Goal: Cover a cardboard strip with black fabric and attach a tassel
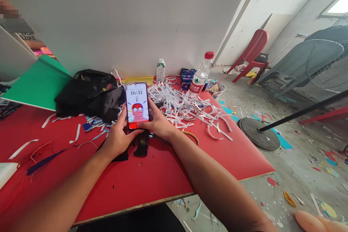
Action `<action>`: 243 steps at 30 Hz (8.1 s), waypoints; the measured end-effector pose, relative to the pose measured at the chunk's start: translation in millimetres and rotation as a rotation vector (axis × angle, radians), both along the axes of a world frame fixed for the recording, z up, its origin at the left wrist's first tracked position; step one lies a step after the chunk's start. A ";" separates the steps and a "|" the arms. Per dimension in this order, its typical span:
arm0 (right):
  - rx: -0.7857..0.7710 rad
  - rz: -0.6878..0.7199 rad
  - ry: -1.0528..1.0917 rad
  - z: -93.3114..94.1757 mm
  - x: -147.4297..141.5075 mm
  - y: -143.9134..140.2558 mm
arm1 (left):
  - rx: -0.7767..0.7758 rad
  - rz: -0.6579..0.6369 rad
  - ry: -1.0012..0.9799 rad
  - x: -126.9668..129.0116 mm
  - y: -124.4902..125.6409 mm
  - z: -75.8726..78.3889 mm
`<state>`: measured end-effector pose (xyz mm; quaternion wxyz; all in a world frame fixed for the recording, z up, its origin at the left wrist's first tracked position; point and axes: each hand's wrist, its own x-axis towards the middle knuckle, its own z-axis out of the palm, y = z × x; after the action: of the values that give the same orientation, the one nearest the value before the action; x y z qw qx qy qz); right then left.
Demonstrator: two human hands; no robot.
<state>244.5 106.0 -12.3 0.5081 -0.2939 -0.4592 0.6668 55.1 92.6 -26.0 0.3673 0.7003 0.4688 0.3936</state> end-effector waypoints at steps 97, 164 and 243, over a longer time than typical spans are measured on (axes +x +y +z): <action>0.088 -0.354 -0.152 13.6 17.9 9.4 | 0.071 -0.064 0.195 -4.6 -0.3 -3.8; 0.184 -0.336 -0.131 6.5 20.6 12.4 | 0.119 -0.052 0.220 -4.2 1.6 -7.2; 0.195 -0.140 -0.067 8.2 18.2 9.6 | 0.033 -0.075 0.068 -3.1 0.7 -8.2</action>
<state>262.7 115.7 -4.0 0.5640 -0.2967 -0.5170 0.5715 52.0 93.2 -34.1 0.3539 0.7364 0.4478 0.3632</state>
